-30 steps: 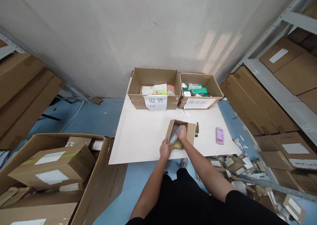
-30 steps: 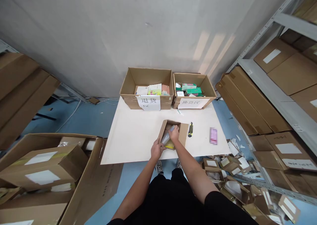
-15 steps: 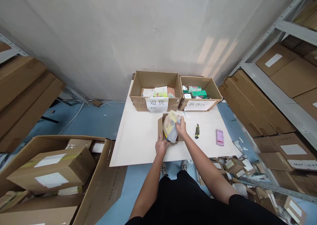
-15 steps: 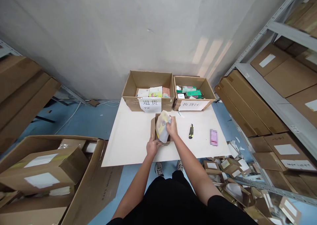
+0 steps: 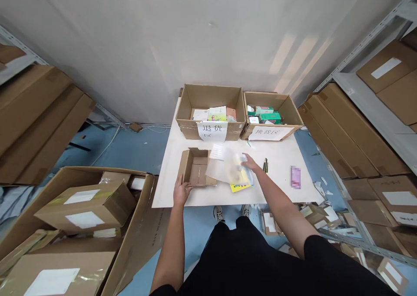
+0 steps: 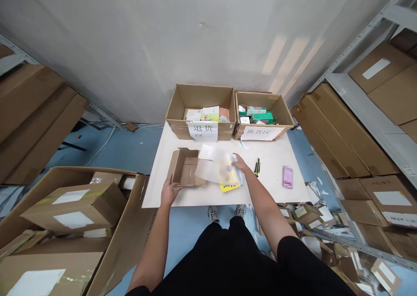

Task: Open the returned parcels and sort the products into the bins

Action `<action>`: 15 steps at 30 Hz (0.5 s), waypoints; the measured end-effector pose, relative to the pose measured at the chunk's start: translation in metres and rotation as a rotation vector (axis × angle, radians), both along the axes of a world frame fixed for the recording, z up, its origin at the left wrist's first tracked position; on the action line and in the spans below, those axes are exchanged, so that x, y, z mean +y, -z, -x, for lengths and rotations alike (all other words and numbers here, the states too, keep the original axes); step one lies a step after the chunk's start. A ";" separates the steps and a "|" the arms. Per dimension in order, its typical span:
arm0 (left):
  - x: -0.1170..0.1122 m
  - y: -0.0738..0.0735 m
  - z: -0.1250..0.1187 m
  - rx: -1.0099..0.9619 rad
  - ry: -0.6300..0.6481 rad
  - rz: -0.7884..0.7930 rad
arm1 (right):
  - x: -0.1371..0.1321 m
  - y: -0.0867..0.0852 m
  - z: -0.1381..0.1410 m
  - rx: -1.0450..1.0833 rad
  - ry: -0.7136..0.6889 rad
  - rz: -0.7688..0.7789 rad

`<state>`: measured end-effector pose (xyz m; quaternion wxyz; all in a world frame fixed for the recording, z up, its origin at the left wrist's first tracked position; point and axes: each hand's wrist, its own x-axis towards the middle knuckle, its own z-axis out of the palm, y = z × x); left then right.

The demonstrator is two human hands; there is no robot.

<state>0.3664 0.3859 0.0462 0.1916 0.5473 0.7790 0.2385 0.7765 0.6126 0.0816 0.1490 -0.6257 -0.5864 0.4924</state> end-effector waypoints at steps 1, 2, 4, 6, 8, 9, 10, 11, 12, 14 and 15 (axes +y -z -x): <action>-0.002 -0.001 0.000 0.011 -0.011 0.009 | -0.007 0.012 0.002 -0.088 0.013 0.002; -0.004 -0.002 -0.002 0.023 -0.019 0.017 | -0.016 0.023 0.004 -0.184 0.035 -0.003; -0.009 -0.006 -0.009 0.048 -0.026 0.020 | -0.037 0.043 0.011 -0.357 0.086 -0.057; -0.015 -0.010 -0.020 0.081 -0.040 -0.002 | -0.062 0.061 0.020 -0.447 0.086 -0.164; -0.019 -0.017 -0.034 0.119 -0.071 -0.072 | -0.090 0.077 0.028 -0.482 0.011 -0.230; -0.020 -0.021 -0.042 0.137 -0.086 -0.126 | -0.103 0.084 0.032 -0.497 -0.041 -0.218; -0.021 -0.025 -0.051 0.151 -0.093 -0.183 | -0.115 0.091 0.035 -0.516 -0.095 -0.181; -0.022 -0.029 -0.060 0.156 -0.086 -0.237 | -0.126 0.097 0.037 -0.537 -0.146 -0.133; -0.022 -0.033 -0.069 0.151 -0.064 -0.279 | -0.134 0.102 0.038 -0.558 -0.189 -0.088; -0.020 -0.040 -0.087 0.112 0.013 -0.320 | -0.142 0.108 0.039 -0.584 -0.229 -0.048; -0.019 -0.043 -0.096 0.081 0.057 -0.324 | -0.142 0.109 0.039 -0.573 -0.215 -0.054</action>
